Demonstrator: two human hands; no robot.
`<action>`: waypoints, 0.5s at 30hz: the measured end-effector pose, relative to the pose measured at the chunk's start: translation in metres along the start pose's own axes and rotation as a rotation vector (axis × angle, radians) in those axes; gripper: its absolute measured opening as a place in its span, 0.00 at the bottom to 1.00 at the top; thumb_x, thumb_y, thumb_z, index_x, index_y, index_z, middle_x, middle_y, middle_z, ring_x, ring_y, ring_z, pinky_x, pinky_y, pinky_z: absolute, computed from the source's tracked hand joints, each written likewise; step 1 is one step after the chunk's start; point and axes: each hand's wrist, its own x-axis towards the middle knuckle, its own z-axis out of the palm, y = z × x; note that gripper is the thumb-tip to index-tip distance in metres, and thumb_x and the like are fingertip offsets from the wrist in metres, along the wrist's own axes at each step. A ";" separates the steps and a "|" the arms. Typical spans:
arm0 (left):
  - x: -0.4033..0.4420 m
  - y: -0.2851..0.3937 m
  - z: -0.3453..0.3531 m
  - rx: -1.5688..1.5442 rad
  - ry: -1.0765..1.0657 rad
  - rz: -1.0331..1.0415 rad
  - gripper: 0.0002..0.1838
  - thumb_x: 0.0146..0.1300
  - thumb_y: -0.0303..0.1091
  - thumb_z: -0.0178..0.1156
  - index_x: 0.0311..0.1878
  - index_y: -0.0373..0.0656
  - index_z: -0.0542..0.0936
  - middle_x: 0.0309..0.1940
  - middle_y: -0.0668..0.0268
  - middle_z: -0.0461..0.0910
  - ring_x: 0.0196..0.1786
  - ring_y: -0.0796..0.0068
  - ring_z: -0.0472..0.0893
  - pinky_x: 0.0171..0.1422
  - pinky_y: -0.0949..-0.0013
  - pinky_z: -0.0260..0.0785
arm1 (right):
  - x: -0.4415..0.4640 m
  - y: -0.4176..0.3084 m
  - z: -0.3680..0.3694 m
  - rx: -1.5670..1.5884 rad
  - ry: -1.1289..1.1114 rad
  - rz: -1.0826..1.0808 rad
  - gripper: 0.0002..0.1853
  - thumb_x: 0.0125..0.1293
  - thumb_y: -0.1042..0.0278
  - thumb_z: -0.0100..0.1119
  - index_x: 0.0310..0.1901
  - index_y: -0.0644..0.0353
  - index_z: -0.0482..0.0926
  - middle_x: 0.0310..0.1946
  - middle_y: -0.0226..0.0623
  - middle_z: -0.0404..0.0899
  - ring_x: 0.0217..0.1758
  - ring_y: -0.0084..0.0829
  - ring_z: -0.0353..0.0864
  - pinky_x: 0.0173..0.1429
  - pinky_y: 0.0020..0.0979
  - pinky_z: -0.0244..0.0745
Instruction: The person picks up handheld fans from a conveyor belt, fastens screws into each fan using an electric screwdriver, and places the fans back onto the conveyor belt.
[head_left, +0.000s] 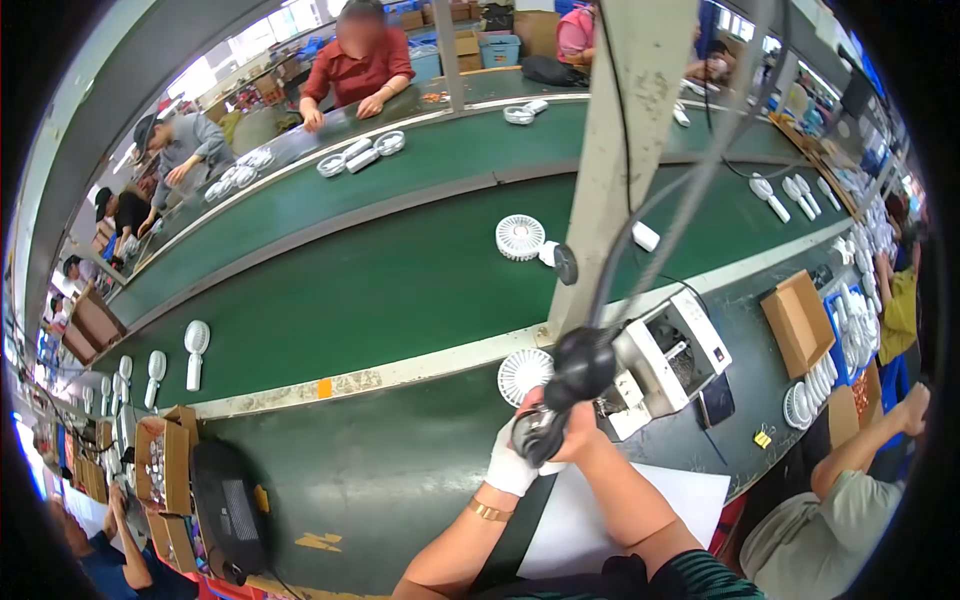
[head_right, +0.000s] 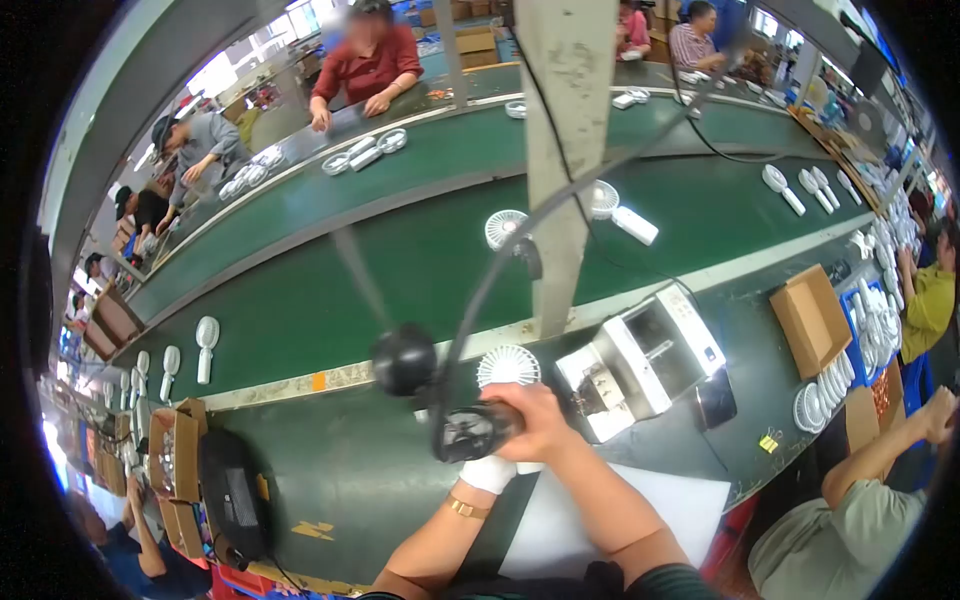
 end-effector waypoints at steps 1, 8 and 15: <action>-0.006 0.009 -0.012 0.157 0.169 -0.075 0.19 0.69 0.30 0.44 0.61 0.34 0.69 0.52 0.59 0.76 0.52 0.68 0.78 0.57 0.67 0.73 | 0.002 0.001 0.001 -0.031 0.028 -0.070 0.21 0.37 0.68 0.75 0.35 0.59 0.76 0.27 0.34 0.79 0.28 0.30 0.80 0.35 0.29 0.76; -0.013 0.015 0.060 0.709 0.328 -0.260 0.12 0.64 0.25 0.55 0.50 0.37 0.72 0.42 0.60 0.79 0.39 0.69 0.82 0.43 0.67 0.78 | 0.008 -0.039 -0.028 0.164 0.365 -0.072 0.26 0.47 0.74 0.69 0.47 0.63 0.68 0.26 0.32 0.76 0.25 0.25 0.74 0.32 0.26 0.70; -0.010 0.005 0.061 0.702 0.328 -0.384 0.18 0.56 0.19 0.59 0.48 0.40 0.66 0.36 0.59 0.77 0.34 0.67 0.81 0.38 0.65 0.78 | 0.022 -0.041 -0.053 0.215 0.590 0.144 0.22 0.55 0.85 0.56 0.52 0.66 0.63 0.25 0.37 0.74 0.23 0.25 0.72 0.28 0.25 0.69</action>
